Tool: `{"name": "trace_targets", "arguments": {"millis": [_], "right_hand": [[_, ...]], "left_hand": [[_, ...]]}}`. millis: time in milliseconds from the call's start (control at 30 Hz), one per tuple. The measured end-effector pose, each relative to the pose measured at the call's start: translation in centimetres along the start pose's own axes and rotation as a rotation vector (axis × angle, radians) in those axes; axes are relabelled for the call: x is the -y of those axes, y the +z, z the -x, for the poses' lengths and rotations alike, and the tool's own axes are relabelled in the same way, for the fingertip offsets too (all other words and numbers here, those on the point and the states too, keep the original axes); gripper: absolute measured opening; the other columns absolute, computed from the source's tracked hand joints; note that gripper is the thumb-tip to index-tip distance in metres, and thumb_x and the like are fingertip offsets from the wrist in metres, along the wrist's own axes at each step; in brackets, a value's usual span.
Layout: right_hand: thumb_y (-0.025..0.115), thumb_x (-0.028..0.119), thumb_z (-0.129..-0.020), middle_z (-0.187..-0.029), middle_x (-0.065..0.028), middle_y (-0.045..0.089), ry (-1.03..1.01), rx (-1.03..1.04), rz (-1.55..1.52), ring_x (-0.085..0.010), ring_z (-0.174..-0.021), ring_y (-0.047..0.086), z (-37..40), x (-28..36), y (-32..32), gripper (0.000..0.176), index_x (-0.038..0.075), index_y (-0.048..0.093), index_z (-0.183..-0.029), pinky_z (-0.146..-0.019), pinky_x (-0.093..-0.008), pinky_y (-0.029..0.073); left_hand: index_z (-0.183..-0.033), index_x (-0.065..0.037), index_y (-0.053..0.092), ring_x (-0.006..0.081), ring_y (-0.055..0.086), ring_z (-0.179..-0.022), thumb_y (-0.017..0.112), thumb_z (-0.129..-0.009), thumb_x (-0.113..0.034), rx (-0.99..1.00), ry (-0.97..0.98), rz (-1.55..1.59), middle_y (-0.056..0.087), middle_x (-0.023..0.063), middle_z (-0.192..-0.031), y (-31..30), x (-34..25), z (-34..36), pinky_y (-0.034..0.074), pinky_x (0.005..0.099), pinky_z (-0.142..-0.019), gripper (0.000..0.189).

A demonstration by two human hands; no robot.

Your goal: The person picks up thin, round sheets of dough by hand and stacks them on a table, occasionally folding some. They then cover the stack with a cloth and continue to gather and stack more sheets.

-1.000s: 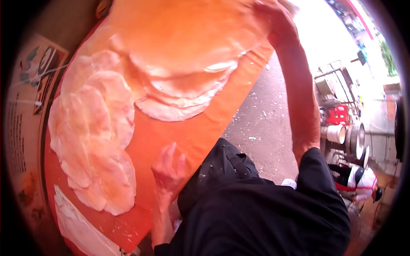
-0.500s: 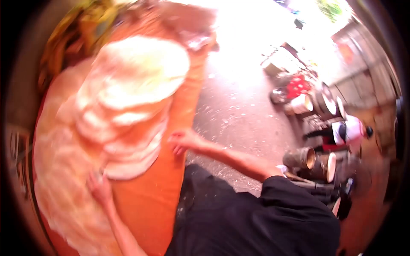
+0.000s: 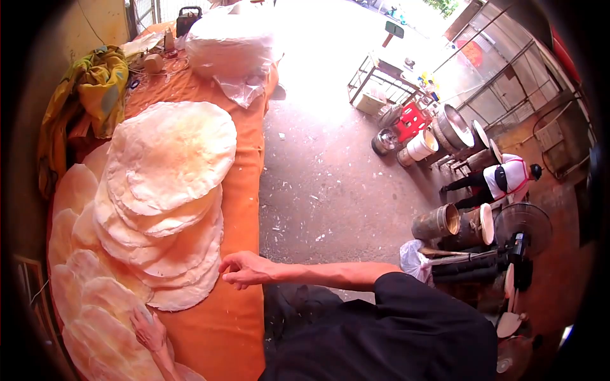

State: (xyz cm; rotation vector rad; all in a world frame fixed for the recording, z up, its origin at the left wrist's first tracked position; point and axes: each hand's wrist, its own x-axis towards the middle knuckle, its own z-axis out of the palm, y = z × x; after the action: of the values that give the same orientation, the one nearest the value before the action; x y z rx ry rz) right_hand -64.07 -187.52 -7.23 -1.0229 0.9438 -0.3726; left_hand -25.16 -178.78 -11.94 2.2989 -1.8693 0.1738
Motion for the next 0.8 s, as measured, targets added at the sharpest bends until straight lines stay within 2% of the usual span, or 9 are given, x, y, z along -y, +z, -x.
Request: {"name": "trace_targets", "arguments": {"millis": [233,367,467,567,633,667,700,767,800], "right_hand": [[0.059,0.014,-0.087,-0.077,-0.0111,0.064,-0.124,0.027,0.145,-0.0160,-0.059,0.062,0.7,0.8,1.9,0.032,-0.006,0.057,-0.112,-0.055,-0.0308,0.051],[0.058,0.014,-0.087,-0.079,-0.0095,0.063,-0.133,-0.002,0.055,-0.0152,-0.062,0.062,1.3,0.4,1.1,0.032,-0.006,0.056,-0.112,-0.056,-0.0303,0.052],[0.060,0.017,-0.089,-0.083,-0.0094,0.062,-0.035,-0.007,-0.012,-0.0149,-0.066,0.062,2.1,1.6,0.9,0.034,-0.006,0.055,-0.114,-0.058,-0.0293,0.053],[0.063,0.034,-0.091,-0.088,-0.0105,0.061,-0.017,0.112,-0.104,-0.0150,-0.068,0.062,0.7,0.2,1.8,0.046,-0.003,0.054,-0.117,-0.059,-0.0289,0.055],[0.063,0.045,-0.091,-0.091,-0.0098,0.061,0.115,0.177,-0.333,-0.0150,-0.073,0.063,-0.1,1.3,3.6,0.054,0.001,0.054,-0.120,-0.065,-0.0300,0.056],[0.062,0.051,-0.090,-0.092,-0.0095,0.061,0.186,0.211,-0.447,-0.0150,-0.075,0.064,-0.7,1.6,4.6,0.057,0.004,0.054,-0.122,-0.068,-0.0305,0.056],[0.060,0.061,-0.087,-0.093,-0.0077,0.060,0.175,0.227,-0.523,-0.0159,-0.076,0.063,-1.8,1.2,5.5,0.067,0.006,0.052,-0.125,-0.068,-0.0316,0.056],[0.064,0.053,-0.089,-0.089,-0.0055,0.061,0.197,0.145,-0.337,-0.0144,-0.079,0.062,-2.4,2.5,5.7,0.060,0.005,0.056,-0.123,-0.067,-0.0307,0.053],[0.064,0.042,-0.090,-0.087,-0.0047,0.062,0.066,0.121,-0.068,-0.0132,-0.077,0.062,-4.3,0.3,5.8,0.050,0.004,0.058,-0.122,-0.065,-0.0299,0.052]], "left_hand": [[-0.125,0.001,0.056,0.0420,0.061,-0.093,0.056,-0.080,-0.003,-0.042,-0.014,0.094,0.060,0.0241,-0.103,0.1,3.0,0.7,0.050,0.0441,-0.081,0.046],[-0.123,0.001,0.058,0.0415,0.062,-0.091,0.055,-0.080,-0.002,-0.045,-0.109,0.400,0.061,0.0237,-0.099,-2.3,7.1,0.5,0.050,0.0430,-0.079,0.043],[-0.118,0.006,0.058,0.0361,0.062,-0.095,0.049,-0.079,0.003,-0.023,-0.267,0.536,0.062,0.0240,-0.101,-8.4,6.2,1.1,0.049,0.0390,-0.083,0.041],[-0.131,0.000,0.048,0.0313,0.065,-0.088,0.054,-0.081,-0.004,-0.073,-0.145,0.525,0.066,0.0221,-0.105,-8.2,6.4,4.5,0.052,0.0364,-0.082,0.050],[-0.148,-0.017,0.032,0.0271,0.067,-0.071,0.069,-0.085,-0.020,0.145,-0.098,0.642,0.067,0.0205,-0.096,-12.0,-2.5,7.5,0.057,0.0344,-0.078,0.073],[-0.118,0.005,0.059,0.0299,0.063,-0.083,0.048,-0.077,0.004,0.152,-0.106,0.797,0.065,0.0180,-0.096,-15.9,-10.6,6.7,0.051,0.0390,-0.076,0.043],[-0.114,0.002,0.061,0.0282,0.061,-0.075,0.049,-0.073,0.005,0.194,-0.008,0.643,0.061,0.0159,-0.085,-14.4,-12.4,7.9,0.050,0.0397,-0.069,0.042],[-0.113,0.001,0.061,0.0400,0.056,-0.069,0.051,-0.067,0.007,0.154,0.188,0.659,0.056,0.0196,-0.080,-11.4,-16.2,10.4,0.047,0.0475,-0.060,0.047],[-0.117,0.002,0.060,0.0398,0.056,-0.068,0.052,-0.066,0.007,0.235,0.183,0.691,0.057,0.0195,-0.080,-9.8,-17.2,11.9,0.047,0.0471,-0.060,0.052]]}}
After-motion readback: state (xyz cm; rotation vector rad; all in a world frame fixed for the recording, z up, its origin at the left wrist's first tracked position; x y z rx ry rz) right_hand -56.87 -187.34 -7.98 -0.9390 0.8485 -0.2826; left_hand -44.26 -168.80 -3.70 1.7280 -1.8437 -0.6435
